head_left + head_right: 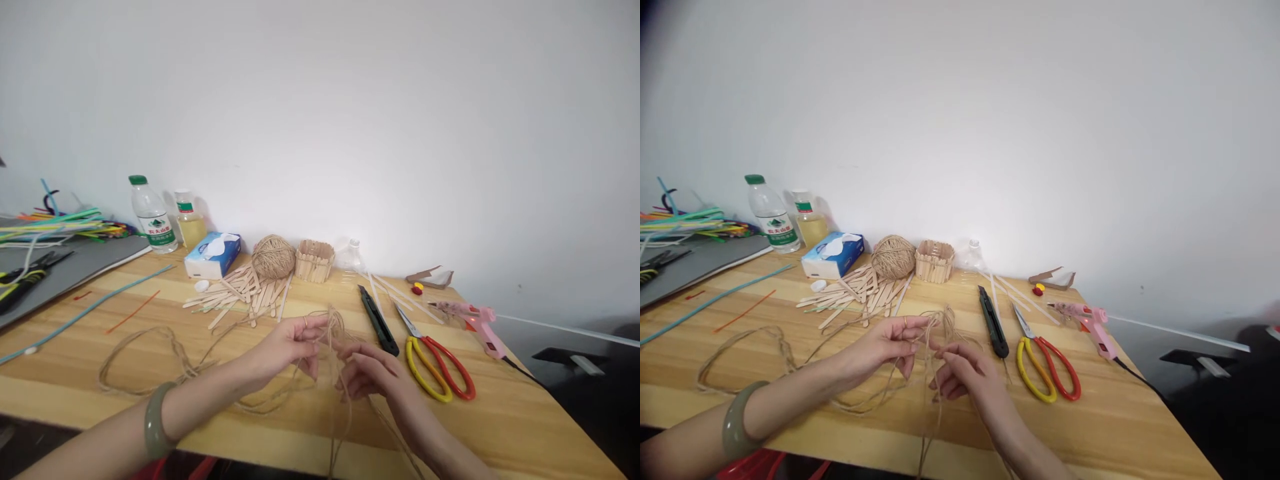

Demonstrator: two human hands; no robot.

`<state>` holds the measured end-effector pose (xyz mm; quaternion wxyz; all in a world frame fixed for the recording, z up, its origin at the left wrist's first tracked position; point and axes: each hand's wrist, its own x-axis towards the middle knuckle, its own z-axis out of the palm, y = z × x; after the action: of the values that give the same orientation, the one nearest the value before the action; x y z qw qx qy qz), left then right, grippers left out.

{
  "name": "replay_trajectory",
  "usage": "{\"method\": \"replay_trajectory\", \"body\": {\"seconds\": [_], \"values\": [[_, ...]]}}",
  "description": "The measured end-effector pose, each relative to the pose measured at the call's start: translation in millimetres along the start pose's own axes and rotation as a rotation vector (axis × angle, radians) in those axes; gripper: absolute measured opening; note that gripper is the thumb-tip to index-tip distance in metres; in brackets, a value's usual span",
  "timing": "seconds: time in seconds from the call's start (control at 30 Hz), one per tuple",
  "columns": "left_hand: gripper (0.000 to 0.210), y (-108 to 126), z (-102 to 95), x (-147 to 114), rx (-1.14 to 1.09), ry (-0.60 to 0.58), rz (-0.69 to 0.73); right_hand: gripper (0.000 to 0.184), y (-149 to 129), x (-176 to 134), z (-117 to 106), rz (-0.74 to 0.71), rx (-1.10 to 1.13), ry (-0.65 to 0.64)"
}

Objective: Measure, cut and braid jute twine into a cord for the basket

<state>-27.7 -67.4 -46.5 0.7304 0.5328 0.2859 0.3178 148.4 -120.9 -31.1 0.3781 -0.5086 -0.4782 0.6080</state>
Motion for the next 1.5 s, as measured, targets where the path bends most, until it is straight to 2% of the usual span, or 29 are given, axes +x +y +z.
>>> {"method": "replay_trajectory", "body": {"seconds": [0.07, 0.2, 0.33, 0.5, 0.6, 0.67, 0.8, 1.0, 1.17, 1.3, 1.5], "values": [[0.049, 3, 3.7, 0, 0.033, 0.024, -0.007, 0.04, 0, 6, 3, -0.038, -0.066, 0.013], [0.046, 13, 9.9, 1, 0.096, 0.059, -0.028, 0.028, 0, 17, 6, -0.121, -0.086, -0.006], [0.047, 23, 11.4, 6, 0.101, 0.06, -0.032, 0.028, -7, 16, 2, -0.129, -0.117, -0.004], [0.046, 22, 13.0, 14, -0.036, 0.098, -0.045, 0.028, -11, 12, -8, -0.079, -0.111, -0.058], [0.044, 20, 11.8, 17, -0.138, 0.049, -0.037, 0.024, -10, 14, -11, -0.076, -0.125, -0.056], [0.04, 18, 10.0, 17, -0.195, 0.027, -0.033, 0.021, -10, 16, -11, -0.07, -0.14, -0.048], [0.038, 17, 7.3, 13, -0.255, 0.076, -0.019, 0.017, -18, 15, -1, -0.01, -0.117, -0.037], [0.032, 21, 4.1, 13, -0.222, 0.118, 0.004, 0.021, -26, 16, 8, 0.009, -0.087, -0.015], [0.026, 23, 2.5, 17, -0.185, 0.188, 0.026, 0.021, -23, 20, 3, 0.002, -0.099, -0.012], [0.032, 24, 1.3, 20, -0.167, 0.247, 0.03, 0.026, -21, 23, -1, -0.001, -0.03, 0.008], [0.031, 26, 1.2, 22, -0.116, 0.224, 0.073, 0.033, -14, 23, -5, -0.017, 0.101, -0.044]]}}
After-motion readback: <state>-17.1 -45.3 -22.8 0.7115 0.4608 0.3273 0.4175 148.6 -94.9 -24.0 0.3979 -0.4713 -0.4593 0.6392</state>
